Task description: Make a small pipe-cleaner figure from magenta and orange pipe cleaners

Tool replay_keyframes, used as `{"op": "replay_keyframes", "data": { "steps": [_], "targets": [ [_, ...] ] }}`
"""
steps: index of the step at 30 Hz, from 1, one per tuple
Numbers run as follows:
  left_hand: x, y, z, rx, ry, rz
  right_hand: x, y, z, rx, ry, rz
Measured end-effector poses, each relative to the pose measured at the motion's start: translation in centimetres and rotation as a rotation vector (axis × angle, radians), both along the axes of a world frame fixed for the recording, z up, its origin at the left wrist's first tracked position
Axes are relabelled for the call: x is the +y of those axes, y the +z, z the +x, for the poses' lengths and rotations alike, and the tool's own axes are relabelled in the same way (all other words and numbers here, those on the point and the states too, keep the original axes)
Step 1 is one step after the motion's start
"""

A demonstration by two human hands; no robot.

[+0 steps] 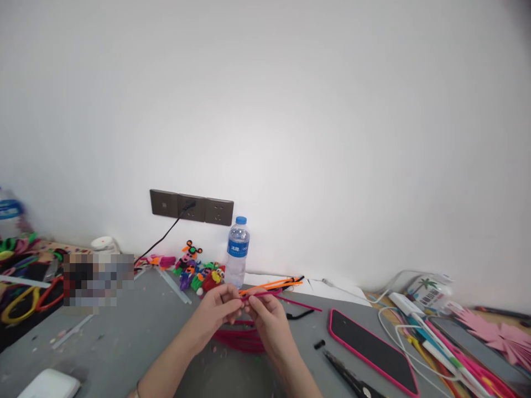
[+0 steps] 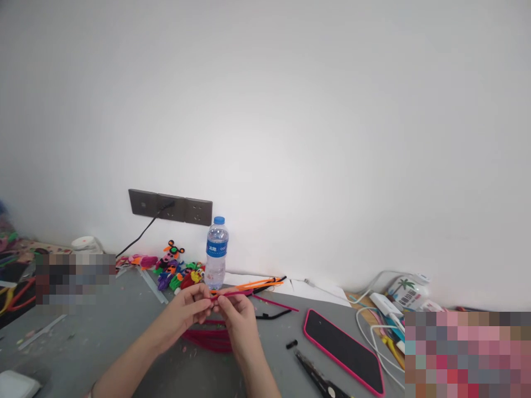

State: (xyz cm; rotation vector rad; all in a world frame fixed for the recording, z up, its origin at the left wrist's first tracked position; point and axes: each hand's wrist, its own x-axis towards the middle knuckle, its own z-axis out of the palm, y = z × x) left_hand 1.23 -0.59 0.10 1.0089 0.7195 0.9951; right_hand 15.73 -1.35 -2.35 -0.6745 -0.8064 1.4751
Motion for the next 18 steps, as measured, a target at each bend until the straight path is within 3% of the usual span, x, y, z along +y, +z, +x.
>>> {"op": "replay_keyframes", "data": {
  "steps": [2, 8, 14, 18],
  "targets": [
    [-0.2, 0.2, -0.2, 0.054, -0.073, -0.028, 0.2, -0.1, 0.5, -0.055, 0.025, -0.015],
    [-0.5, 1.0, -0.9, 0.229, -0.284, -0.041, -0.5, 1.0, 2.5, -0.288, 0.334, -0.017],
    [-0.3, 0.3, -1.2, 0.368, -0.363, -0.046, -0.9, 1.9, 3.0, -0.304, 0.379, -0.023],
    [-0.3, 0.1, -0.9, 0.357, -0.391, -0.056, -1.0, 2.0, 3.1, -0.332, 0.445, -0.033]
  ]
}}
